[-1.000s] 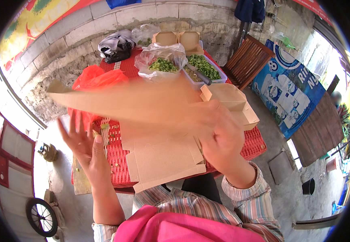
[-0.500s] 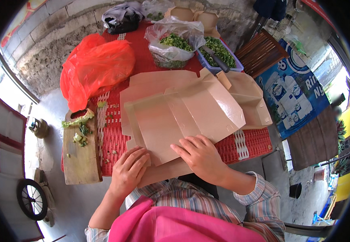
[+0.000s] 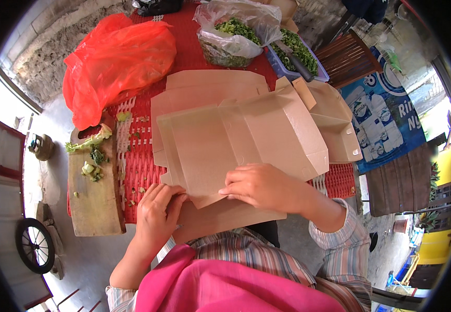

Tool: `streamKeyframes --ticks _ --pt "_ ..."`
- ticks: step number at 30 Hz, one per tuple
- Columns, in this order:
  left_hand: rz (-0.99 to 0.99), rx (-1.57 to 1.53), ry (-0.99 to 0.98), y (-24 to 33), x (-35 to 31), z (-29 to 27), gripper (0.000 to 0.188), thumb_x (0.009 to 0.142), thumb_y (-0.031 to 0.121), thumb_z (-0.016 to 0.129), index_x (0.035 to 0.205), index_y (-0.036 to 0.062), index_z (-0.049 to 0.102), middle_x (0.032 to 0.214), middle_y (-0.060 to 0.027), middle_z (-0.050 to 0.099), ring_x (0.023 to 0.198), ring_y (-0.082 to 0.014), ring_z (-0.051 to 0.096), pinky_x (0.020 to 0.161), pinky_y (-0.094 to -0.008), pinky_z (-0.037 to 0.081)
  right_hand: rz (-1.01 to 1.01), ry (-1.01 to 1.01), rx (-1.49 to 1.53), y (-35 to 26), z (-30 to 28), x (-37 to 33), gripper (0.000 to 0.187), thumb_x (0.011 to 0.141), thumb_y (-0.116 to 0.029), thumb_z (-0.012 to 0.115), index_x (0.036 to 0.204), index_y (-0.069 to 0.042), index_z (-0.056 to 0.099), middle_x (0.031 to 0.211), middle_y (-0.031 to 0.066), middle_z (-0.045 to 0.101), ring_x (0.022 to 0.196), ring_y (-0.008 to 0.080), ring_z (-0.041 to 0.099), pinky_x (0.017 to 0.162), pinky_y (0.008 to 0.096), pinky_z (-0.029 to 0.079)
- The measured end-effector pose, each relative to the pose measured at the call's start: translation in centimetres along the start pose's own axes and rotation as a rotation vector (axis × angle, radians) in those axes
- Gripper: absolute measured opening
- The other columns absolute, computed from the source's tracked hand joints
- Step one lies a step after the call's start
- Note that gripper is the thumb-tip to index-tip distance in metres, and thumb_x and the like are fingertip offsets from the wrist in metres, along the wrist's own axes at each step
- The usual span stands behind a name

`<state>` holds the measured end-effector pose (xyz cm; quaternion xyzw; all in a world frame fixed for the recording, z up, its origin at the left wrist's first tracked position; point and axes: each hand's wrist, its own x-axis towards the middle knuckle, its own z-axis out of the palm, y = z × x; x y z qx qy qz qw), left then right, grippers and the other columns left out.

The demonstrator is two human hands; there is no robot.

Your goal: The person assembles flat cardboard food containers by hand. They fold the cardboard along pre-scored lines, tuck flaps into slots, and press the edges to form the box shape. The person works on a red table covered with a patterned cloth, surrounded by stacks of flat cardboard and containers of chopped green vegetables.

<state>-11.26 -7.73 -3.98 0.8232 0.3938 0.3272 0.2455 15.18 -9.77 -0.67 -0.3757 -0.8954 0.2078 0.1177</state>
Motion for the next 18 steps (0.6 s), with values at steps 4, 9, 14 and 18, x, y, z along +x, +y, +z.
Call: streamKeyframes --ticks 4,9,14,18 --pt "-0.113 0.013 -0.023 0.3 0.4 0.5 0.022 0.082 0.002 0.069 0.102 0.0027 0.061 0.086 -0.0124 0.065 0.077 -0.0323 0.06 0.071 -0.0404 0.049 0.203 -0.108 0.297 1.7 -0.9 1.9 0.019 0.089 -0.019 0.062 0.098 -0.006 0.072 0.088 0.014 0.067 0.085 0.032 0.065 0.076 0.0396 0.051" --pt "-0.008 0.263 0.072 1.0 0.8 1.5 0.029 0.08 0.001 0.067 0.108 0.0054 0.063 0.104 -0.0117 0.062 0.094 -0.0292 0.059 0.08 -0.0402 0.047 0.369 -0.178 0.452 2.0 -1.3 4.0 0.017 0.087 -0.015 0.065 0.1 -0.003 0.065 0.082 0.0142 0.067 0.079 0.0306 0.064 0.072 0.0401 0.049" --pt "0.34 0.32 -0.185 0.3 0.6 0.5 0.038 0.077 0.003 0.063 0.115 0.0015 0.064 0.116 -0.0106 0.06 0.104 -0.0269 0.058 0.086 -0.0395 0.047 0.278 0.028 0.196 1.7 0.1 3.6 0.019 0.084 -0.014 0.068 0.098 -0.005 0.058 0.089 0.0104 0.061 0.083 0.0264 0.06 0.072 0.0392 0.048" --pt "0.326 0.195 -0.286 -0.2 0.6 0.3 0.042 0.073 0.003 0.064 0.115 -0.0028 0.064 0.119 -0.0109 0.061 0.106 -0.027 0.06 0.087 -0.0385 0.049 0.2 0.11 -0.088 0.0 1.1 3.0 0.016 0.083 -0.011 0.061 0.098 -0.005 0.058 0.096 0.0091 0.056 0.093 0.025 0.056 0.077 0.0376 0.049"
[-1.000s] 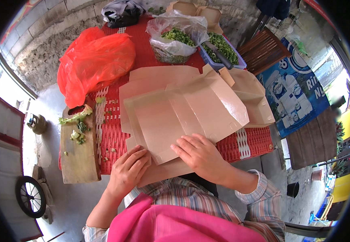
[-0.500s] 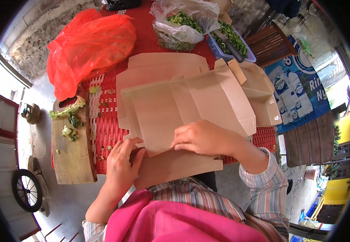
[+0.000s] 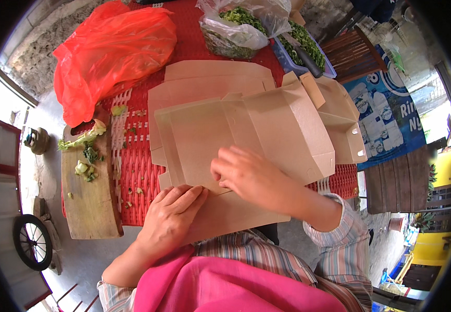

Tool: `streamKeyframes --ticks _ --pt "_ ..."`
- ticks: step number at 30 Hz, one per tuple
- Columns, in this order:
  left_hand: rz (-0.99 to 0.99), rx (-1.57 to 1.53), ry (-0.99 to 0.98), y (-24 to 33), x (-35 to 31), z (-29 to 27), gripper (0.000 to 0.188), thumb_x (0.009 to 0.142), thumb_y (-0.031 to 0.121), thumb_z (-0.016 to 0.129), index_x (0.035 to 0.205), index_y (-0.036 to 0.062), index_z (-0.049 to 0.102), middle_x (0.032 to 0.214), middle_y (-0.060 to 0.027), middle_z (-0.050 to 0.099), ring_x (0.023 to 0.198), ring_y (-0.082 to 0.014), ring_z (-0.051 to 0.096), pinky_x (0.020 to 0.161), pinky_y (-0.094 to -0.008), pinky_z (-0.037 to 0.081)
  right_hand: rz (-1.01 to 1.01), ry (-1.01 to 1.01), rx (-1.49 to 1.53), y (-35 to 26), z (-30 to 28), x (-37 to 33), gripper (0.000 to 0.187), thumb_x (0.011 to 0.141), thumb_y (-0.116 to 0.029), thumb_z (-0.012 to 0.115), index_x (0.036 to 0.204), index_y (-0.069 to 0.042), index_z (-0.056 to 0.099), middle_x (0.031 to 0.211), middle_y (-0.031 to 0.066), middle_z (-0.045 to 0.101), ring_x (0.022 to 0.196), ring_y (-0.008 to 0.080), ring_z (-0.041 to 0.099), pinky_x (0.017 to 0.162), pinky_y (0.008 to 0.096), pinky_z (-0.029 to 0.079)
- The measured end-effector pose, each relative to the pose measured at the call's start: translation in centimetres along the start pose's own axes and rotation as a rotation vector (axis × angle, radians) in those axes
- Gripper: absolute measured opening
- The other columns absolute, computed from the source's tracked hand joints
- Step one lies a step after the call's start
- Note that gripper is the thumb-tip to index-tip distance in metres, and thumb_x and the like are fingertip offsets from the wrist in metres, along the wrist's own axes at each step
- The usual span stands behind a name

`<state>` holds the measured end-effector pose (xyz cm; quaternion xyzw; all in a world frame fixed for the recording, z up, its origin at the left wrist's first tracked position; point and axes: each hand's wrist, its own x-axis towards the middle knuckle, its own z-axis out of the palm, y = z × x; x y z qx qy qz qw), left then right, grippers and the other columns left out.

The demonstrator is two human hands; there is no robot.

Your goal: The person assembles flat cardboard food containers by hand. They fold the cardboard along pre-scored lines, tuck flaps into slots, and press the edges to form the box shape. The person works on a red table covered with a patterned cloth, surrounded by stacks of flat cardboard and containers of chopped green vegetables.

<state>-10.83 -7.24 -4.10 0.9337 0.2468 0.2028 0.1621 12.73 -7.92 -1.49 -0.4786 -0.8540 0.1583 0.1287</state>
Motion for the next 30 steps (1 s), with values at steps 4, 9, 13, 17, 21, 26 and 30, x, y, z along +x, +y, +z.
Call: streamKeyframes --ticks 4,9,13,17,21,26,30 --pt "-0.042 -0.1 0.003 0.0 -0.1 -0.5 0.045 0.073 0.001 0.065 0.118 -0.0041 0.064 0.12 -0.0124 0.063 0.107 -0.0287 0.062 0.089 -0.0375 0.052 0.004 -0.098 -0.118 -3.4 0.4 -1.1 0.028 0.082 -0.008 0.055 0.107 0.003 0.06 0.099 0.0118 0.057 0.098 0.026 0.055 0.088 0.0374 0.05" --pt "-0.082 -0.137 -0.031 0.4 -0.4 -1.0 0.046 0.075 0.0 0.064 0.121 -0.0044 0.063 0.126 -0.0142 0.062 0.116 -0.0316 0.06 0.096 -0.0385 0.051 -0.159 0.028 -0.428 -4.3 1.9 -3.5 0.04 0.082 -0.015 0.055 0.111 0.01 0.063 0.111 0.017 0.06 0.102 0.0277 0.057 0.098 0.034 0.049" --pt "-0.124 -0.124 -0.03 0.5 -1.4 -0.8 0.047 0.077 0.0 0.063 0.124 -0.0024 0.062 0.131 -0.0145 0.06 0.124 -0.0308 0.056 0.1 -0.0391 0.049 -0.132 0.021 -0.42 -4.0 1.8 -4.7 0.049 0.082 -0.014 0.053 0.123 0.013 0.058 0.121 0.0208 0.06 0.113 0.0307 0.057 0.102 0.0351 0.047" --pt "-0.154 -0.017 -0.079 0.9 -1.5 -1.0 0.048 0.079 0.001 0.062 0.127 0.0023 0.062 0.137 -0.0109 0.057 0.128 -0.0254 0.055 0.109 -0.0428 0.04 -0.044 0.085 -0.346 -2.6 2.3 -6.2 0.047 0.084 -0.014 0.052 0.121 0.014 0.059 0.121 0.0217 0.061 0.112 0.0309 0.058 0.108 0.0398 0.041" --pt "-0.194 0.003 -0.08 1.3 -1.5 -1.0 0.046 0.081 0.003 0.061 0.126 0.0058 0.064 0.138 -0.0065 0.058 0.128 -0.0208 0.055 0.114 -0.0479 0.031 -0.036 0.109 -0.347 -1.5 1.5 -6.5 0.044 0.084 -0.012 0.055 0.122 0.01 0.06 0.119 0.0184 0.062 0.11 0.0284 0.059 0.109 0.0409 0.041" --pt "-0.174 0.074 -0.031 1.3 -1.5 -1.8 0.039 0.081 0.004 0.064 0.12 0.0057 0.067 0.13 -0.0059 0.063 0.123 -0.0207 0.059 0.115 -0.0525 0.027 0.035 0.147 -0.016 -0.6 -0.6 -6.8 0.038 0.084 -0.002 0.059 0.122 -0.002 0.063 0.111 0.0122 0.063 0.103 0.0293 0.06 0.104 0.0458 0.043" --pt "-0.218 0.134 -0.007 0.8 -1.7 -3.2 0.033 0.079 0.004 0.066 0.111 0.0052 0.07 0.122 -0.0063 0.067 0.118 -0.0231 0.061 0.116 -0.0535 0.025 0.067 0.218 -0.015 -1.4 -2.2 -8.3 0.038 0.085 -0.002 0.061 0.123 -0.007 0.064 0.107 0.0104 0.062 0.099 0.0295 0.06 0.102 0.0464 0.044"
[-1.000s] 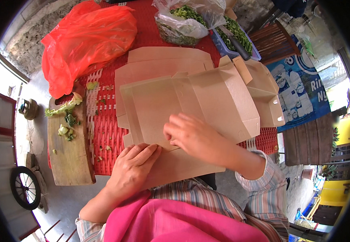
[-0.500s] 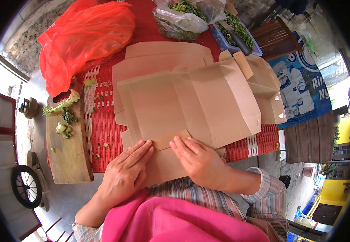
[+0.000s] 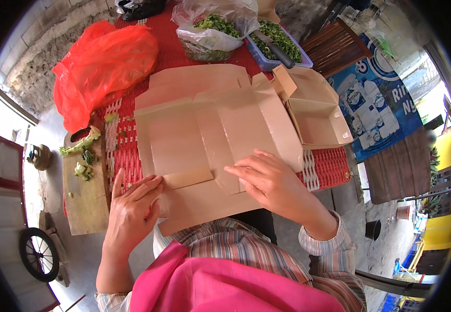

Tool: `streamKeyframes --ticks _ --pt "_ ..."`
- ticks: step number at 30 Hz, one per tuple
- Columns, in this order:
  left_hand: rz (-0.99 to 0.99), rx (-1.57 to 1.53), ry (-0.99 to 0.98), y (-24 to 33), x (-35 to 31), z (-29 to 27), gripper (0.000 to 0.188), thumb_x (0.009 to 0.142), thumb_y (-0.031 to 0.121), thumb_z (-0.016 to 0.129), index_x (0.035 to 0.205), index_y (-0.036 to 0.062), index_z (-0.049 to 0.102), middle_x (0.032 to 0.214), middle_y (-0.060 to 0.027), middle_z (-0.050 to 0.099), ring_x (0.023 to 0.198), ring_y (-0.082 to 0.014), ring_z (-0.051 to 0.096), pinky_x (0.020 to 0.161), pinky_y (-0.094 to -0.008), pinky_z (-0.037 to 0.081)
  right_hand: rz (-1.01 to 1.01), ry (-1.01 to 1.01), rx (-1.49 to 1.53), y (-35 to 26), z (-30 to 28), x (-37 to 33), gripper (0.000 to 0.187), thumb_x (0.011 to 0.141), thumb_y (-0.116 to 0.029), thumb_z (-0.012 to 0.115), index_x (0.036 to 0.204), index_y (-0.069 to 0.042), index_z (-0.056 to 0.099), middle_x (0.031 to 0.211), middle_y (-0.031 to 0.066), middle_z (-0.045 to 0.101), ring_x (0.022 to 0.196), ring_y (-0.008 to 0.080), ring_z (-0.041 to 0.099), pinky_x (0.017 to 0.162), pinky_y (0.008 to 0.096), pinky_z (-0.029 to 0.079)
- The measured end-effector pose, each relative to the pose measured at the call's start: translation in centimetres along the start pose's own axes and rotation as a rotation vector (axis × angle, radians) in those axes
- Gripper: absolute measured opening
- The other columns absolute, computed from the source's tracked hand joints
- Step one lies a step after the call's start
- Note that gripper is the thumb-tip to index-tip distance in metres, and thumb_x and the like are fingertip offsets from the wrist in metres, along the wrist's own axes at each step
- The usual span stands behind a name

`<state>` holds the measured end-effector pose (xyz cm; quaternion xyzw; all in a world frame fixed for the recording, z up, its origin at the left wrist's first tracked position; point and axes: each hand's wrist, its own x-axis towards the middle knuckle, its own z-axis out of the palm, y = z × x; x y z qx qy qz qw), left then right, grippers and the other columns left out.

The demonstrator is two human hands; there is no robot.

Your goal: The person assembles flat cardboard food containers by hand. They fold the cardboard along pre-scored lines, tuck flaps into slots, and press the edges to form the box shape. The person works on a red table covered with a patterned cloth, surrounded by stacks of flat cardboard and containers of chopped green vegetables.

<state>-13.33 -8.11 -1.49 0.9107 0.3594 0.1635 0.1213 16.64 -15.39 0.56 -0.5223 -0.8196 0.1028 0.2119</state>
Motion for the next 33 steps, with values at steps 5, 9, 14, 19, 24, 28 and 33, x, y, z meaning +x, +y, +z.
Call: streamKeyframes --ticks 5,9,14,19,24,28,33 --pt "0.045 0.091 0.081 3.1 1.8 -0.8 0.031 0.08 0.006 0.067 0.111 0.0068 0.07 0.127 -0.0076 0.063 0.125 -0.0258 0.055 0.116 -0.054 0.024 -0.056 0.067 0.031 -1.6 -0.8 -1.1 0.037 0.088 -0.007 0.062 0.124 -0.009 0.064 0.11 0.008 0.063 0.101 0.0283 0.06 0.102 0.0464 0.044" --pt "0.222 -0.012 0.041 7.2 3.9 1.6 0.041 0.085 0.017 0.068 0.124 0.0057 0.063 0.136 -0.0102 0.058 0.133 -0.0255 0.048 0.115 -0.0529 0.025 0.003 0.11 0.004 -1.5 -1.0 -1.6 0.035 0.09 -0.012 0.064 0.125 -0.009 0.063 0.116 0.0094 0.062 0.105 0.0288 0.06 0.103 0.0452 0.043" --pt "0.219 0.023 -0.029 7.4 4.4 5.2 0.049 0.086 0.027 0.068 0.126 0.0006 0.059 0.133 -0.014 0.058 0.128 -0.0255 0.052 0.114 -0.0507 0.028 0.121 0.049 -0.172 0.7 0.8 -3.8 0.042 0.091 -0.022 0.064 0.13 -0.006 0.058 0.131 0.013 0.055 0.123 0.0277 0.052 0.107 0.0441 0.039" --pt "0.279 0.019 -0.046 6.3 4.0 4.6 0.045 0.082 0.028 0.072 0.116 -0.0004 0.063 0.127 -0.0117 0.062 0.118 -0.0241 0.059 0.11 -0.0503 0.035 0.056 -0.063 -0.137 0.7 1.5 -4.9 0.05 0.089 -0.031 0.066 0.132 -0.007 0.056 0.135 0.0157 0.052 0.127 0.0288 0.049 0.109 0.0451 0.036" --pt "0.471 0.159 -0.006 5.8 4.4 4.3 0.029 0.082 0.019 0.069 0.105 0.0007 0.064 0.11 -0.0097 0.066 0.1 -0.0212 0.065 0.105 -0.0462 0.042 -0.002 -0.046 -0.156 0.6 1.1 -4.1 0.047 0.088 -0.03 0.068 0.128 -0.007 0.059 0.128 0.0129 0.057 0.121 0.0286 0.052 0.106 0.0441 0.039" --pt "0.471 0.036 0.059 5.9 5.1 2.7 0.014 0.082 0.011 0.067 0.093 0.003 0.063 0.094 -0.0063 0.067 0.082 -0.0209 0.067 0.103 -0.0448 0.043 -0.153 -0.056 -0.326 0.6 0.6 -3.5 0.041 0.084 -0.025 0.068 0.12 -0.005 0.063 0.115 0.0105 0.063 0.109 0.0275 0.059 0.099 0.043 0.045" --pt "0.347 0.004 0.279 6.5 5.3 -0.3 0.012 0.08 0.004 0.07 0.089 0.0052 0.061 0.079 -0.0046 0.066 0.07 -0.0204 0.065 0.101 -0.0455 0.044 -0.159 0.123 -0.273 -2.7 -2.0 -1.9 0.033 0.079 -0.018 0.062 0.107 -0.003 0.064 0.102 0.0085 0.063 0.097 0.0221 0.062 0.086 0.036 0.051"
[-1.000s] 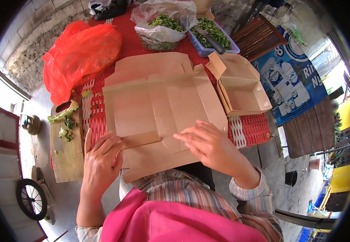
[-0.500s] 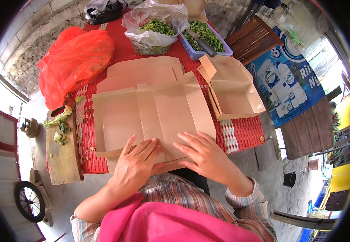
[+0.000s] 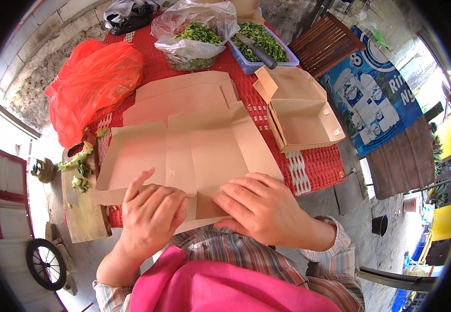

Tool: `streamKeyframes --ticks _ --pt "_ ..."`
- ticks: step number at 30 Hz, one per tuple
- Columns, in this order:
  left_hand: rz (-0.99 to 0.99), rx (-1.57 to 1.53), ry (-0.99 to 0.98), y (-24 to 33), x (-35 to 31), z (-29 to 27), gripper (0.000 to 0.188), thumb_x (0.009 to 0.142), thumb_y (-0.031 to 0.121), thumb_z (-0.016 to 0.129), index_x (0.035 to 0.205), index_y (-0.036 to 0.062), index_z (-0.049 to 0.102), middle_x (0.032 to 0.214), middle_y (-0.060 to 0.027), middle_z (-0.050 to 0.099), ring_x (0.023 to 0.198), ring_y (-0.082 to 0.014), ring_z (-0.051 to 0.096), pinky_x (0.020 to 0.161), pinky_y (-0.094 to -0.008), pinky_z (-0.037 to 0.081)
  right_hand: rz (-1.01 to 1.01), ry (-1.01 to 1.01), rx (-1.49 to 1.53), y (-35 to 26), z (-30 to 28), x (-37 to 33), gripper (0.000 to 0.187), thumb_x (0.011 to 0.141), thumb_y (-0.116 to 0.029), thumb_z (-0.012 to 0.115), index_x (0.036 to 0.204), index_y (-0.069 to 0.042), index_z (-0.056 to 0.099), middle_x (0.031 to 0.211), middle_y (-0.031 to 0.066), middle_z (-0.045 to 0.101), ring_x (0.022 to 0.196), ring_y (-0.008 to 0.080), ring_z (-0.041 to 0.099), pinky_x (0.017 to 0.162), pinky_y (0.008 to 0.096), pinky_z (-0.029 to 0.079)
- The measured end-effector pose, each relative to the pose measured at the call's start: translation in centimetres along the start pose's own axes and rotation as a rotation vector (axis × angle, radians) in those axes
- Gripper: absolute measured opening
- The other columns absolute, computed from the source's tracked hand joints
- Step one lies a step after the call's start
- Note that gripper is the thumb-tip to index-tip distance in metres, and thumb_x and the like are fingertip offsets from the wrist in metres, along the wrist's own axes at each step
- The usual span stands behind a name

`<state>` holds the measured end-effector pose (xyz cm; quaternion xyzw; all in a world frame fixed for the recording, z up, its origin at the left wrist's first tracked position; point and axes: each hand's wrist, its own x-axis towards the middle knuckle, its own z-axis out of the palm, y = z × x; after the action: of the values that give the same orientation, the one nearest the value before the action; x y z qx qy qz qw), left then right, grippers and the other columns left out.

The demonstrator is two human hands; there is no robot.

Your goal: The person assembles flat cardboard food containers by hand. They fold the cardboard along pre-scored lines, tuck flaps into slots, and press the edges to form the box shape. The person works on a red table covered with a patterned cloth, surrounded by stacks of flat cardboard and containers of chopped green vegetables.

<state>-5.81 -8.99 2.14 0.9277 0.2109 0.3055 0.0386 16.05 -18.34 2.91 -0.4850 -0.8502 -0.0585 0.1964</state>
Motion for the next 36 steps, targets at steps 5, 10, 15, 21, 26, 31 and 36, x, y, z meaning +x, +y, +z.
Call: streamKeyframes --ticks 5,10,15,21,26,31,36 --pt "-0.118 -0.152 -0.023 0.3 -0.1 -0.9 0.012 0.082 0.003 0.069 0.092 0.0051 0.062 0.076 -0.0055 0.067 0.068 -0.0221 0.064 0.097 -0.0458 0.045 0.033 -0.1 -0.003 -1.0 -1.3 0.2 0.031 0.08 -0.012 0.061 0.109 -0.003 0.065 0.1 0.0073 0.067 0.092 0.023 0.066 0.079 0.0358 0.053" --pt "-0.12 -0.052 0.095 0.9 -1.5 -0.3 0.016 0.086 0.007 0.068 0.102 0.0087 0.068 0.097 -0.0041 0.067 0.079 -0.0201 0.064 0.099 -0.0469 0.043 0.096 -0.211 0.222 0.1 -2.7 0.8 0.029 0.083 -0.01 0.062 0.11 -0.003 0.065 0.095 0.0098 0.069 0.086 0.025 0.068 0.074 0.0361 0.053" --pt "0.193 0.528 0.17 0.6 -3.0 0.5 0.027 0.088 0.02 0.066 0.114 0.019 0.073 0.129 0.0007 0.058 0.103 -0.0174 0.063 0.112 -0.0509 0.027 0.193 -0.159 0.463 1.8 -2.6 1.9 0.027 0.087 -0.01 0.059 0.113 -0.004 0.064 0.093 0.0167 0.068 0.08 0.0337 0.067 0.069 0.0415 0.052" --pt "0.158 0.577 -0.055 -0.6 -1.3 0.0 0.04 0.088 0.015 0.058 0.127 0.0052 0.063 0.117 -0.0062 0.068 0.114 -0.0216 0.063 0.113 -0.045 0.026 0.324 -0.351 0.643 3.8 -3.1 3.5 0.031 0.09 -0.013 0.057 0.119 -0.004 0.062 0.091 0.0204 0.066 0.078 0.0383 0.064 0.069 0.0455 0.051" --pt "0.015 0.387 -0.114 -1.6 -1.3 0.2 0.045 0.082 0.01 0.058 0.125 -0.0024 0.059 0.112 -0.0126 0.068 0.109 -0.0238 0.064 0.107 -0.0442 0.037 0.053 0.067 -0.203 -0.4 -4.4 3.9 0.035 0.085 -0.014 0.062 0.118 -0.004 0.066 0.109 0.0102 0.061 0.095 0.0244 0.062 0.078 0.0369 0.051" --pt "-0.035 0.277 -0.065 -2.0 -0.2 0.3 0.042 0.08 0.009 0.06 0.12 -0.0031 0.061 0.105 -0.0124 0.069 0.103 -0.0252 0.066 0.106 -0.0465 0.039 -0.191 0.021 -0.076 -2.3 0.1 1.0 0.054 0.086 -0.019 0.053 0.134 0.004 0.052 0.137 0.0143 0.052 0.128 0.0234 0.049 0.108 0.0418 0.037" --pt "0.014 0.299 -0.07 -2.4 -0.9 1.1 0.033 0.078 0.008 0.06 0.109 -0.0021 0.065 0.1 -0.0113 0.069 0.1 -0.0245 0.067 0.104 -0.0475 0.041 -0.059 0.119 -0.416 0.4 4.9 0.5 0.053 0.091 -0.023 0.049 0.143 -0.012 0.05 0.152 0.0013 0.043 0.142 0.0144 0.035 0.121 0.0438 0.014"
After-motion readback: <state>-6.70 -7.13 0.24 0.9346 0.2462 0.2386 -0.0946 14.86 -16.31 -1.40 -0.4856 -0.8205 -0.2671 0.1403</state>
